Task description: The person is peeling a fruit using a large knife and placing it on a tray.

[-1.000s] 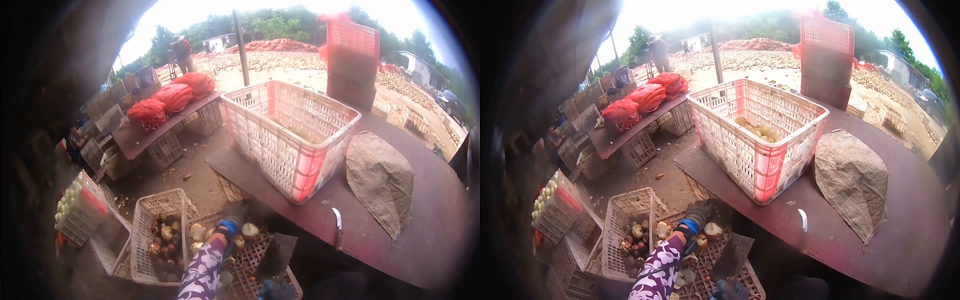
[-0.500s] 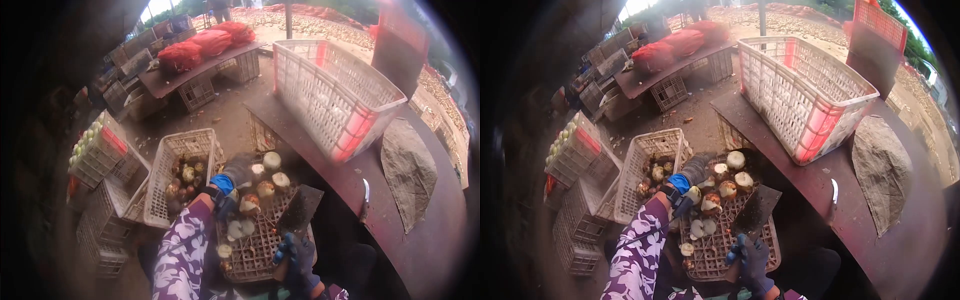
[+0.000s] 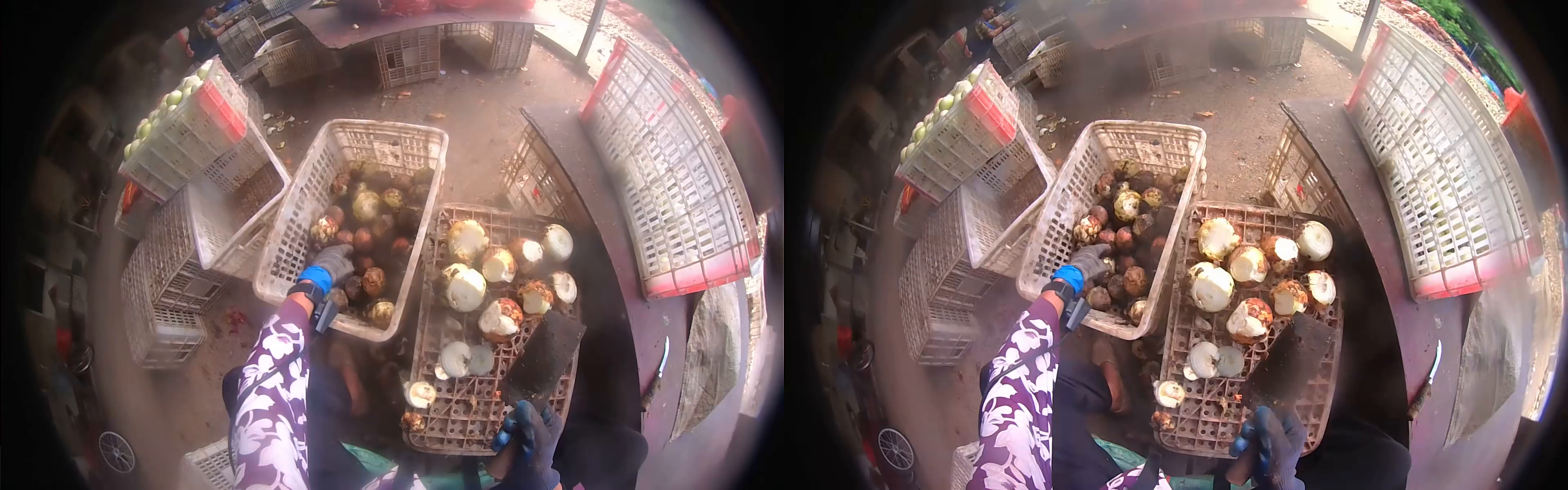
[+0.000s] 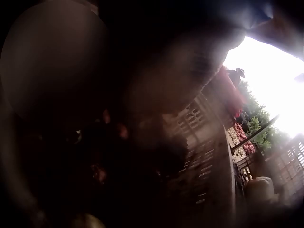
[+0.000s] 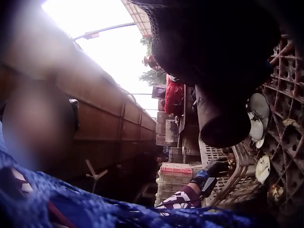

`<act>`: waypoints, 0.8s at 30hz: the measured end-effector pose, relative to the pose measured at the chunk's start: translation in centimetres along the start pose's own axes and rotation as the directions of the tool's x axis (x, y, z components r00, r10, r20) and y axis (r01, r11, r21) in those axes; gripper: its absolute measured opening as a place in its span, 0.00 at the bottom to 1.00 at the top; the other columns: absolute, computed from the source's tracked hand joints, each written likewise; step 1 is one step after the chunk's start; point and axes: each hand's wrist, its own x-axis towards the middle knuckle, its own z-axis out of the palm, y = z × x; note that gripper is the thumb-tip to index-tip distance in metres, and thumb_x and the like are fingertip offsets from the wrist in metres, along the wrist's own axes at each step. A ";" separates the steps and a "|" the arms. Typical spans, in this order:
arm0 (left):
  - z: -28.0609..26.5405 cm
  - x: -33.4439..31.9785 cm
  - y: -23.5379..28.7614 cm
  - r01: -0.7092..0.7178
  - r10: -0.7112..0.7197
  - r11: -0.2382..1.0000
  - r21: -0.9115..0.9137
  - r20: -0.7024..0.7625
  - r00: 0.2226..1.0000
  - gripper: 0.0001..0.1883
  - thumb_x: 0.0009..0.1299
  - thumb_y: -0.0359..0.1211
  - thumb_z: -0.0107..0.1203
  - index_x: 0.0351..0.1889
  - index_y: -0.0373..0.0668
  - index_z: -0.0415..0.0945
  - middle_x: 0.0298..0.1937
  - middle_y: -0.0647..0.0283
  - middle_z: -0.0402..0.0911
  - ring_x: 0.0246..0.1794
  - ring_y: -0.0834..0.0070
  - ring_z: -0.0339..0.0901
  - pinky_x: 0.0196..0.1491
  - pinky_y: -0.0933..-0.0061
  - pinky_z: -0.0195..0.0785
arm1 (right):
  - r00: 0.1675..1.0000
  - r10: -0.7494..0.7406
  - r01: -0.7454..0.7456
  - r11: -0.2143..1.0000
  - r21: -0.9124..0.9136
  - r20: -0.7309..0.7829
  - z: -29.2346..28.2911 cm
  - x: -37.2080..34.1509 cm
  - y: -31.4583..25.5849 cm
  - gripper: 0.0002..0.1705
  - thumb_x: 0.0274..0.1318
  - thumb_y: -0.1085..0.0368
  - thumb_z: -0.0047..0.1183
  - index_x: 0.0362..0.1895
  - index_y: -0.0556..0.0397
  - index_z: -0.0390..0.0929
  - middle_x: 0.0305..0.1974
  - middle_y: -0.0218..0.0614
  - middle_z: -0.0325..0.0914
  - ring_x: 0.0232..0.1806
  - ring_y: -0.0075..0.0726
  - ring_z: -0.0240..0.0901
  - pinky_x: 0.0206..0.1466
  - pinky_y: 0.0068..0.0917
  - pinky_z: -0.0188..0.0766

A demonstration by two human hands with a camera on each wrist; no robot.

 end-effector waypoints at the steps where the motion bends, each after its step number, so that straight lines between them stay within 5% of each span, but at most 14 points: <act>1: 2.0 0.5 0.6 -0.004 -0.015 0.983 0.184 0.103 0.995 0.35 0.56 0.43 0.60 0.61 0.40 0.67 0.54 0.47 0.77 0.57 0.54 0.73 0.59 0.61 0.65 | 0.999 -0.006 0.004 0.999 -0.040 -0.043 0.1 0.5 0.2 0.13 0.60 0.61 0.51 0.44 0.55 0.70 0.24 0.33 0.71 0.20 0.29 0.69 0.21 0.28 0.69; 3: 7.3 2.7 -0.8 -0.070 0.075 0.997 -0.043 0.121 0.990 0.35 0.56 0.45 0.59 0.60 0.38 0.67 0.56 0.45 0.75 0.57 0.52 0.72 0.59 0.60 0.65 | 0.991 -0.023 0.008 0.994 -0.113 -0.131 0.3 1.1 1.0 0.09 0.63 0.59 0.50 0.35 0.50 0.70 0.21 0.28 0.68 0.17 0.24 0.66 0.19 0.23 0.66; 6: 10.9 5.7 0.6 0.112 -0.101 0.993 -0.020 0.290 0.952 0.32 0.58 0.44 0.56 0.60 0.39 0.68 0.58 0.45 0.73 0.58 0.51 0.71 0.58 0.56 0.65 | 0.989 -0.025 0.006 0.992 -0.125 -0.148 0.6 1.2 0.6 0.07 0.63 0.61 0.49 0.35 0.50 0.70 0.21 0.27 0.68 0.17 0.24 0.66 0.18 0.22 0.65; 8: 12.6 7.0 1.0 -0.276 0.055 0.882 0.381 0.499 0.865 0.31 0.60 0.46 0.57 0.59 0.42 0.70 0.60 0.49 0.72 0.61 0.52 0.68 0.61 0.58 0.64 | 0.988 -0.011 -0.009 0.991 -0.131 -0.154 0.3 1.2 0.4 0.07 0.63 0.61 0.49 0.35 0.49 0.70 0.21 0.27 0.68 0.17 0.25 0.67 0.18 0.22 0.66; 10: 14.0 7.8 1.2 -0.304 0.018 0.804 0.510 0.491 0.871 0.29 0.61 0.47 0.58 0.59 0.44 0.71 0.61 0.53 0.71 0.63 0.53 0.67 0.63 0.58 0.63 | 0.987 0.011 -0.030 0.993 -0.112 -0.162 0.1 1.3 0.4 0.06 0.63 0.62 0.50 0.35 0.49 0.70 0.22 0.27 0.69 0.18 0.25 0.68 0.18 0.21 0.66; 12: 15.3 7.8 1.0 0.047 -0.167 0.907 0.418 0.255 0.952 0.27 0.61 0.45 0.58 0.57 0.47 0.73 0.62 0.56 0.71 0.64 0.54 0.67 0.63 0.57 0.63 | 0.987 0.042 -0.054 0.996 -0.068 -0.158 0.0 1.2 0.1 0.06 0.63 0.62 0.49 0.35 0.49 0.70 0.22 0.27 0.69 0.19 0.24 0.69 0.18 0.21 0.66; 14: 13.0 6.3 3.7 0.359 -0.390 0.914 0.192 0.162 0.906 0.28 0.60 0.43 0.59 0.59 0.47 0.71 0.63 0.55 0.70 0.64 0.54 0.66 0.63 0.56 0.62 | 0.986 0.064 -0.073 0.996 -0.053 -0.155 -0.3 1.1 0.0 0.06 0.63 0.62 0.50 0.35 0.50 0.70 0.22 0.28 0.70 0.19 0.25 0.70 0.18 0.21 0.67; 17: 10.0 5.0 5.5 0.179 -0.254 0.941 0.287 0.251 0.934 0.27 0.59 0.40 0.58 0.58 0.45 0.71 0.62 0.51 0.69 0.64 0.54 0.66 0.62 0.56 0.64 | 0.994 0.021 -0.033 0.994 -0.108 -0.105 -1.0 1.2 0.2 0.06 0.63 0.62 0.51 0.37 0.50 0.71 0.23 0.28 0.71 0.20 0.25 0.70 0.20 0.21 0.68; 18: 12.4 5.6 3.1 0.261 -0.276 0.953 0.152 0.095 0.956 0.23 0.58 0.38 0.56 0.53 0.43 0.74 0.57 0.46 0.73 0.60 0.53 0.70 0.59 0.57 0.66 | 0.998 -0.022 0.012 0.988 -0.152 -0.063 -1.3 1.2 0.3 0.07 0.62 0.62 0.51 0.38 0.50 0.72 0.23 0.28 0.71 0.20 0.26 0.70 0.20 0.21 0.69; 20: 10.9 5.0 3.7 0.279 -0.283 0.959 0.054 0.100 0.954 0.22 0.57 0.38 0.56 0.51 0.42 0.75 0.53 0.45 0.76 0.57 0.52 0.72 0.58 0.58 0.67 | 0.998 -0.045 0.053 0.975 -0.216 0.042 -2.0 1.2 0.5 0.10 0.61 0.63 0.53 0.44 0.50 0.71 0.24 0.28 0.72 0.21 0.26 0.72 0.23 0.20 0.71; 23: 8.9 4.5 2.0 0.168 -0.157 0.978 -0.121 0.094 0.983 0.31 0.49 0.43 0.66 0.49 0.37 0.73 0.48 0.45 0.78 0.52 0.51 0.75 0.55 0.61 0.68 | 0.966 -0.147 0.248 0.767 -0.593 0.213 -2.5 1.4 0.9 0.15 0.56 0.61 0.55 0.43 0.55 0.73 0.24 0.27 0.74 0.20 0.25 0.71 0.24 0.23 0.69; 24: 8.1 4.5 1.0 0.093 -0.090 0.985 -0.144 0.027 0.996 0.33 0.48 0.43 0.68 0.51 0.37 0.72 0.46 0.47 0.79 0.49 0.54 0.77 0.51 0.61 0.70 | 0.971 -0.021 0.215 0.499 -0.839 0.236 -3.2 1.5 0.9 0.22 0.54 0.62 0.53 0.52 0.57 0.68 0.29 0.45 0.79 0.24 0.48 0.76 0.31 0.41 0.72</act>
